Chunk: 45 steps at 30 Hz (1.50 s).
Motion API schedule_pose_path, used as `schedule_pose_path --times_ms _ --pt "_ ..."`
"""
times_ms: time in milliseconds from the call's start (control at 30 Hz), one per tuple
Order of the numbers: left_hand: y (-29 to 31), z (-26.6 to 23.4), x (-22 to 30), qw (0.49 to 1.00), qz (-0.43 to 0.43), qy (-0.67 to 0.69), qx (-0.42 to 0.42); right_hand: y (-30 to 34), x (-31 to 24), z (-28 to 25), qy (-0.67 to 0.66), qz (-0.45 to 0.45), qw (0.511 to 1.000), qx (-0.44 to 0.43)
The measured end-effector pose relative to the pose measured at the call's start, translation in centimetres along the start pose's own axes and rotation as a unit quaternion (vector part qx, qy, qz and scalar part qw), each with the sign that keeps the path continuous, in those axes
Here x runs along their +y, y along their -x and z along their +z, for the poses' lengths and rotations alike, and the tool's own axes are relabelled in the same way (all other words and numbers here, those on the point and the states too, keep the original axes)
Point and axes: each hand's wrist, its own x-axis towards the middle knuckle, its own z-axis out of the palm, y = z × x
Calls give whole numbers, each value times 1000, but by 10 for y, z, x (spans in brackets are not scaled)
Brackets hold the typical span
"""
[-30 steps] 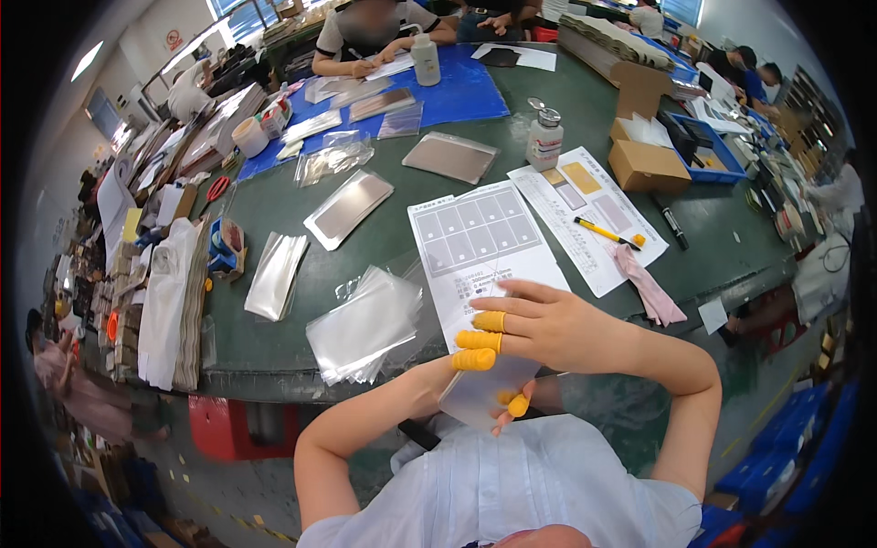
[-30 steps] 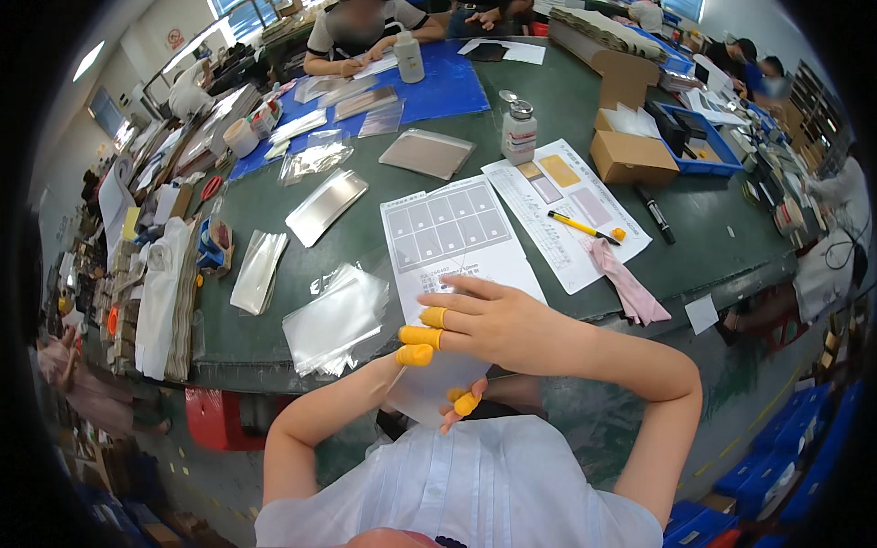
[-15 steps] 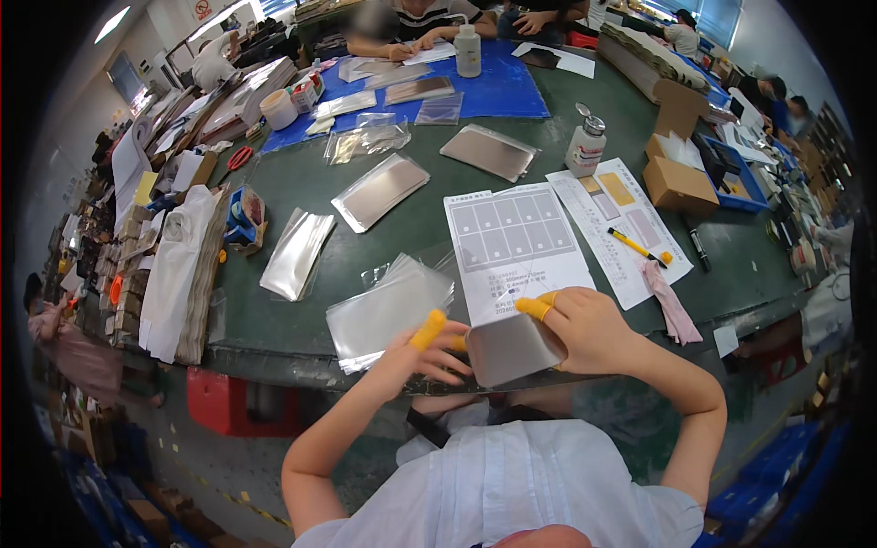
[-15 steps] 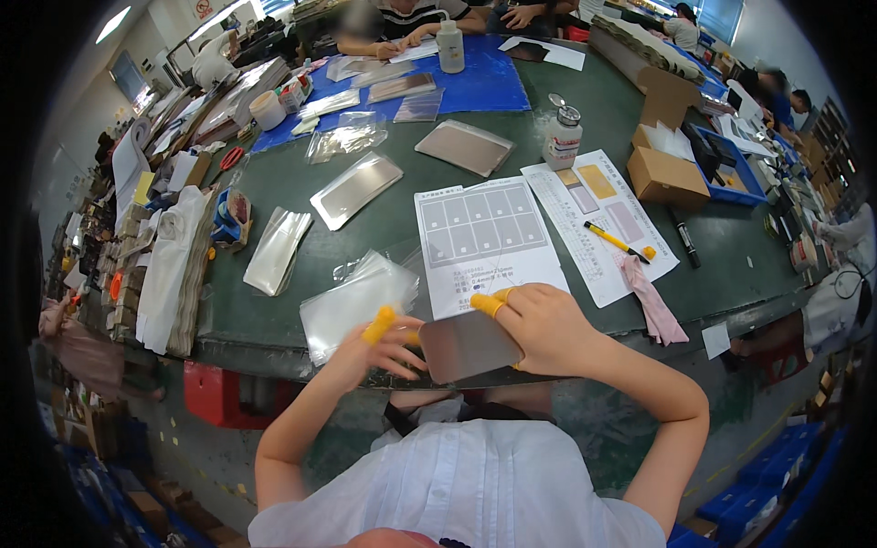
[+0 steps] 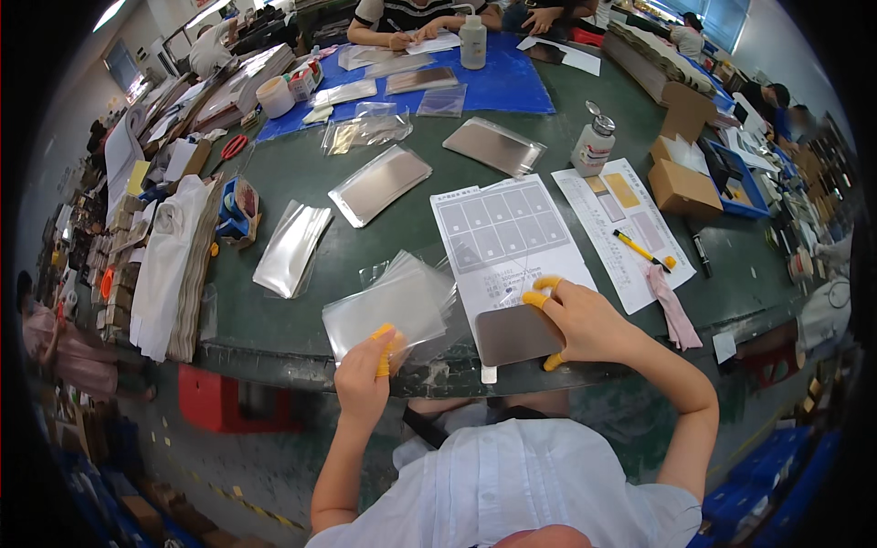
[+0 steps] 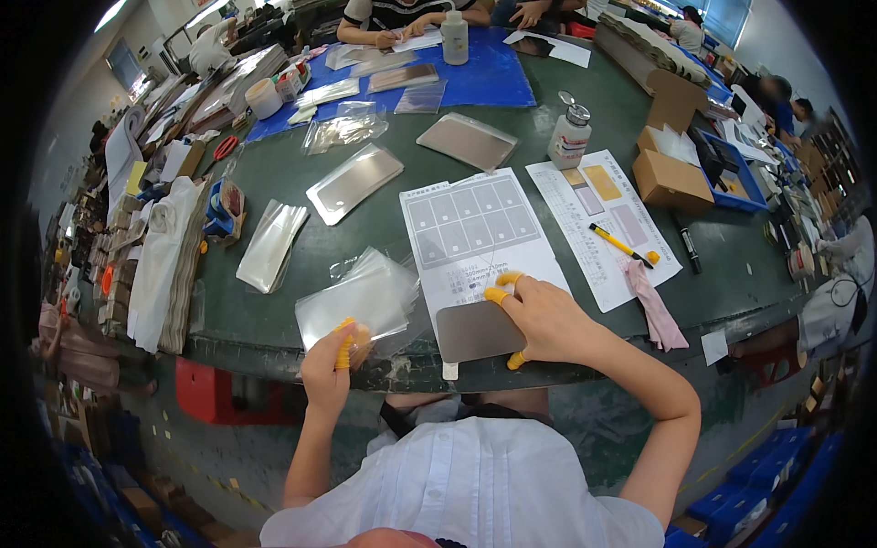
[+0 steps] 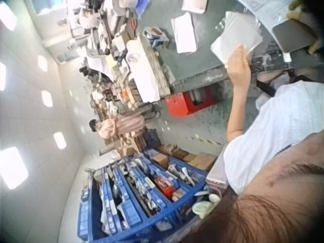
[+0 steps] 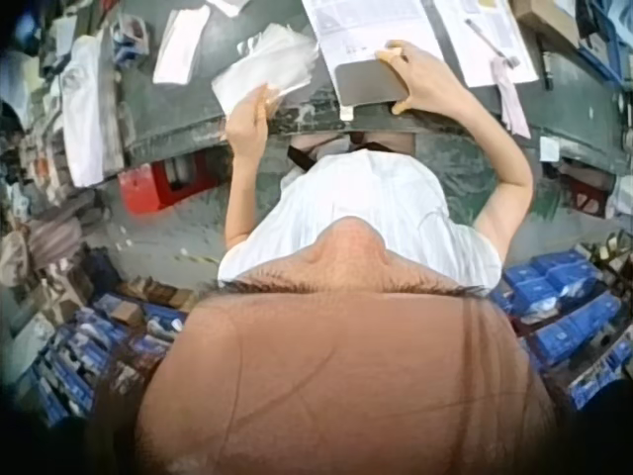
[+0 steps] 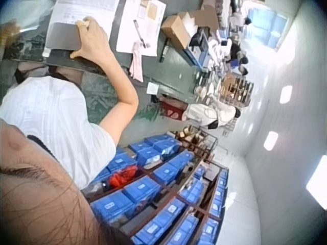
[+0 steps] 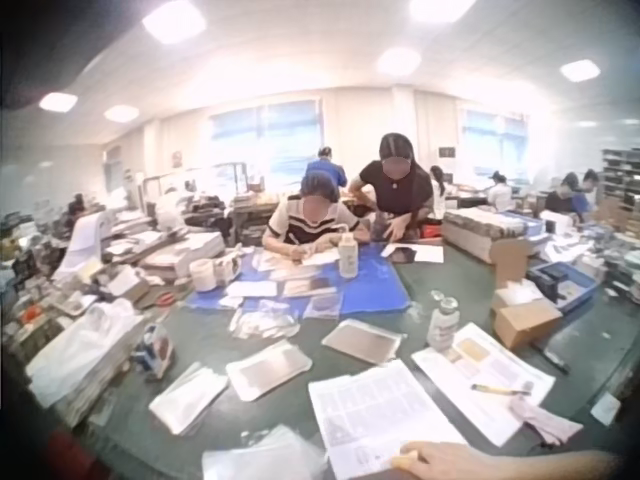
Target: The person aligns a stack of metal phone plates, wipes a plate with a cloth, and inserts the plates one at a time into clear plastic sleeves by hand.
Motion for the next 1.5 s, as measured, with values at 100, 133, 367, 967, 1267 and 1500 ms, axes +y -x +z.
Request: schedule_pose_path --times_ms 100,133,367,967,1267,1500 --pt "2 3 4 1000 -18 14 -16 1 1 4 1 16 1000 -14" --pt "2 4 6 999 -30 19 -29 1 3 6 3 12 1000 -11" --pt "-14 7 15 997 32 -61 -40 0 10 8 -8 -6 1000 11" --pt "-11 29 37 989 119 -2 -89 -1 4 -2 -54 15 998 41" --pt "-11 24 36 994 40 57 -78 -2 10 2 -70 4 997 12" --pt "-16 -1 13 998 15 -4 -55 0 17 7 -62 14 997 -47"
